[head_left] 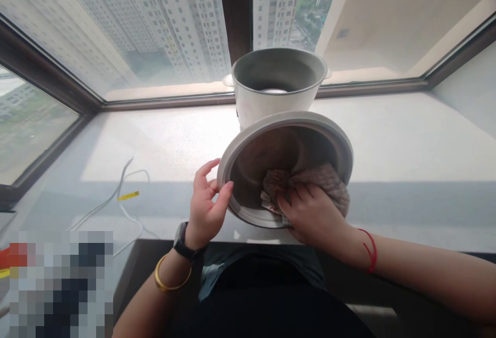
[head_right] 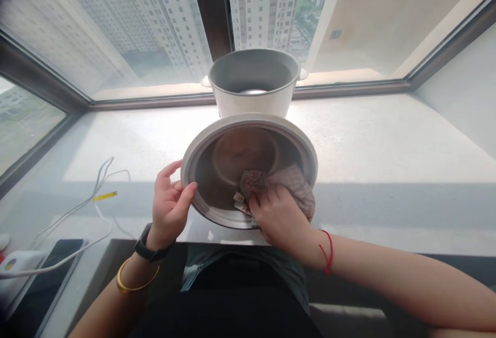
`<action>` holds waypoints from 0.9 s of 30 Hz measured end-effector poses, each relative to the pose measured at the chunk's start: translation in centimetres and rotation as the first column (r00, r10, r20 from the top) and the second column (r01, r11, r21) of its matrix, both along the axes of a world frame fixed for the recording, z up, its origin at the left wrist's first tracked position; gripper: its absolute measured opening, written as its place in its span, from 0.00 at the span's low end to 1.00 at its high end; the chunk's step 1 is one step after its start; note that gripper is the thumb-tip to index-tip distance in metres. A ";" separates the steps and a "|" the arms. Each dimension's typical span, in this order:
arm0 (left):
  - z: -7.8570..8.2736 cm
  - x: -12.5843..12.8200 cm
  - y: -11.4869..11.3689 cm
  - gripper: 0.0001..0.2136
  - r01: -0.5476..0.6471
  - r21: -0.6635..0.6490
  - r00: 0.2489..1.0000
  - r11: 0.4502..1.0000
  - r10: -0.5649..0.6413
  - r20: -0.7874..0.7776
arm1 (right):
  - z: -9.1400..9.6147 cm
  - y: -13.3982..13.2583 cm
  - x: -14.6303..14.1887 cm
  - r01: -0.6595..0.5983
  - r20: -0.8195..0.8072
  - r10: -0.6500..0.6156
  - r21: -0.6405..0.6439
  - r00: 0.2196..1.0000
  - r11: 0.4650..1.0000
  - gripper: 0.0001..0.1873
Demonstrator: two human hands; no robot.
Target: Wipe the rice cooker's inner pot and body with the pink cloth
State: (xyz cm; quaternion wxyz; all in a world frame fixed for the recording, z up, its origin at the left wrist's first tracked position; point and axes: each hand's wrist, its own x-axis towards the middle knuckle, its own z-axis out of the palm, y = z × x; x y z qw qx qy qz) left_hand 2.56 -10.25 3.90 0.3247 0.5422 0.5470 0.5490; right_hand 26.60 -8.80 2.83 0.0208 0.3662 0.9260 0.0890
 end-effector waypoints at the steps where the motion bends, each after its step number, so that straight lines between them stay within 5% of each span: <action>1: 0.6 -0.3 0.5 0.25 0.030 -0.013 1.000 0.999 -0.030 0.004 | 0.1 0.2 0.2 -0.016 0.009 0.016 0.028 1.000 0.999 0.18; 5: 0.9 1.0 1.0 0.29 0.024 -0.038 0.997 0.999 -0.021 0.070 | 0.2 0.5 -0.1 -0.052 0.006 0.052 0.068 0.999 0.996 0.13; 11: -3.8 4.7 -2.1 0.23 0.023 -0.061 0.999 0.998 -0.025 -0.026 | 0.0 0.1 -1.4 -0.010 -0.038 0.012 0.043 0.999 0.999 0.14; 14: -4.4 4.2 -2.0 0.15 -0.065 0.052 0.980 0.997 0.073 -0.185 | 0.1 -0.1 -1.1 -0.019 -0.058 0.021 0.041 0.998 0.999 0.14; 18: -1.7 1.7 0.1 0.16 -0.018 0.170 0.949 0.985 0.070 -0.306 | 0.4 0.2 0.6 -0.045 -0.012 0.046 0.076 0.999 0.996 0.11; 23: 2.8 -0.1 3.2 0.19 0.183 0.040 0.914 0.982 -0.155 -0.374 | 0.8 1.4 2.6 -0.197 0.033 0.195 0.188 0.980 0.962 0.03; 27: 2.7 1.4 3.6 0.25 0.157 0.031 0.966 0.987 -0.147 -0.213 | 0.8 1.7 2.6 -0.233 -0.010 0.239 0.186 0.971 0.955 0.05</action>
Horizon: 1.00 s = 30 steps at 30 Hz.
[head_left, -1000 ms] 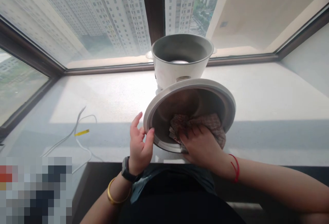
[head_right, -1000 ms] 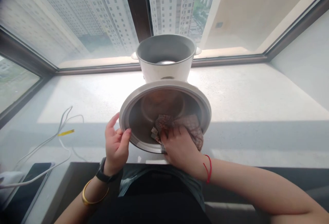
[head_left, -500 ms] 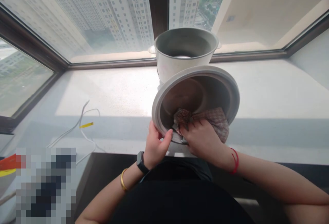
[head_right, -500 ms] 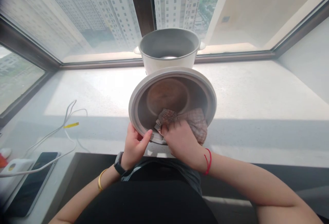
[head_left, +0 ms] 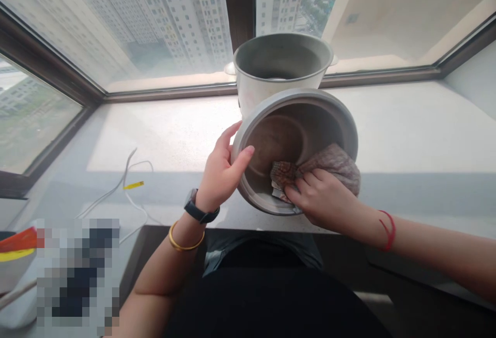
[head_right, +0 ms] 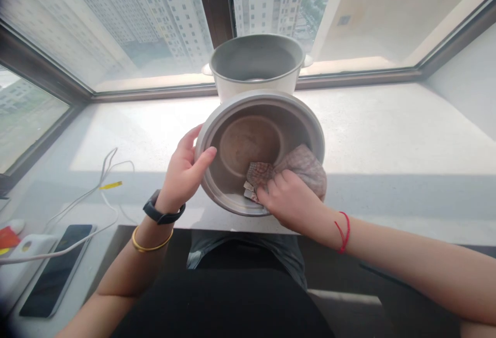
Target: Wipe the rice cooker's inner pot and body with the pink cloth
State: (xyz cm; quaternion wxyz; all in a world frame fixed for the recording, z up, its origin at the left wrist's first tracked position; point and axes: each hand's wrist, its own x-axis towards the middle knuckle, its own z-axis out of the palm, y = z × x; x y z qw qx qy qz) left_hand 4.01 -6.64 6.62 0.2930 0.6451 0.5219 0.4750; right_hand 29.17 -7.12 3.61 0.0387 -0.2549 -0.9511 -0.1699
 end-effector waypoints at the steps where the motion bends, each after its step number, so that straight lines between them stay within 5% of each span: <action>1: -0.6 0.7 -0.5 0.26 -0.047 0.021 0.999 0.999 0.046 0.012 | -0.1 -0.1 -0.2 0.009 -0.004 -0.009 -0.007 1.000 1.000 0.05; 4: -3.1 2.8 -2.8 0.28 -0.101 0.023 0.994 0.995 0.100 0.034 | -0.3 -0.4 -0.7 0.056 -0.024 -0.057 -0.036 0.998 0.998 0.13; 9: -5.4 3.5 -5.1 0.27 0.080 -0.330 0.958 0.941 0.019 0.287 | -0.7 -1.2 -1.3 0.129 -0.067 -0.134 -0.078 0.989 0.989 0.14; 12: -4.2 1.9 -3.9 0.27 0.090 -0.323 0.967 0.942 -0.005 0.253 | -0.6 -1.4 -1.1 0.154 -0.052 -0.161 -0.114 0.986 0.982 0.13; 16: -0.4 -1.5 -0.6 0.31 0.099 -0.333 0.990 0.938 -0.060 0.125 | 0.3 -1.1 -0.3 0.131 -0.009 -0.132 -0.050 0.991 0.990 0.10; 19: 1.8 -2.9 1.0 0.33 0.053 -0.261 0.989 0.964 -0.015 0.147 | 1.0 -0.7 -0.6 0.060 -0.002 -0.060 -0.007 0.998 0.998 0.07; 21: 2.0 -2.5 0.8 0.33 -0.049 -0.165 0.983 0.985 0.077 0.168 | 1.1 -0.5 -1.3 0.024 -0.039 -0.024 -0.011 0.999 1.000 0.07; 28: -4.3 2.5 -5.0 0.35 -0.390 0.056 0.916 0.919 0.381 0.127 | -1.0 -1.5 -4.4 0.088 -0.199 -0.089 -0.014 0.976 0.996 0.11; 30: -4.9 2.6 -5.3 0.33 -0.418 0.117 0.908 0.901 0.414 0.062 | -1.2 -1.8 -4.7 0.104 -0.212 -0.106 -0.021 0.971 0.994 0.10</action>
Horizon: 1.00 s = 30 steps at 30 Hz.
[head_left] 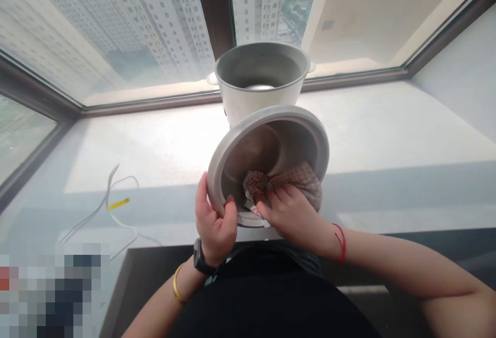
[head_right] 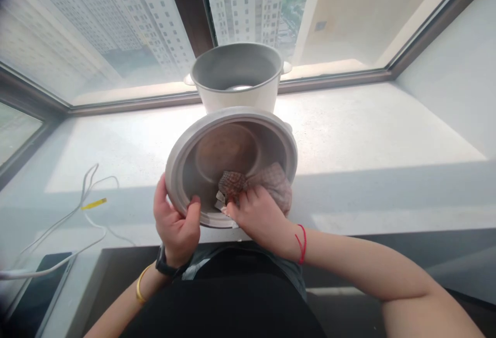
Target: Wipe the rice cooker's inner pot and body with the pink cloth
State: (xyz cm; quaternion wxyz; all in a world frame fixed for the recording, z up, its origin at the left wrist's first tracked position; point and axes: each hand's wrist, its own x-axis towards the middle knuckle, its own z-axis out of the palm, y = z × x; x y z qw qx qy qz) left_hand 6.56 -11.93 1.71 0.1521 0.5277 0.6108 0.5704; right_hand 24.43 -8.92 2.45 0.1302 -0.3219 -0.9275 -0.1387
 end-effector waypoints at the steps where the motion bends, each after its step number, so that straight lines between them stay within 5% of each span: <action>1: 0.2 -0.4 0.3 0.32 0.016 0.005 0.999 1.000 -0.016 -0.029 | 0.0 0.0 0.0 0.000 0.004 0.000 -0.009 1.000 1.000 0.11; 6: 4.6 -4.1 3.9 0.33 0.262 -0.049 0.963 0.964 -0.265 -0.044 | 0.8 1.4 1.9 -0.043 0.165 0.050 -0.049 0.985 0.998 0.10; 12: 9.0 -6.6 7.0 0.34 0.449 -0.201 0.875 0.870 -0.474 -0.098 | 3.8 6.6 5.8 -0.296 0.383 0.289 -0.042 0.877 0.954 0.08; 16: 8.8 -7.2 8.4 0.34 0.477 -0.190 0.870 0.858 -0.492 -0.035 | 8.1 9.4 7.4 -0.362 0.452 0.364 -0.094 0.815 0.927 0.14; 20: 8.0 -7.3 8.7 0.35 0.491 -0.177 0.870 0.853 -0.490 0.048 | 10.9 10.4 7.0 -0.305 0.388 0.303 -0.058 0.870 0.951 0.22; 27: 7.8 -5.9 9.1 0.33 0.578 -0.187 0.816 0.795 -0.564 0.124 | 9.8 12.2 2.3 -0.435 0.282 0.374 0.196 0.883 0.879 0.17; 30: 7.4 -6.4 9.1 0.35 0.570 -0.190 0.821 0.799 -0.545 0.172 | 8.2 12.6 1.6 -0.353 0.162 0.319 0.268 0.934 0.896 0.16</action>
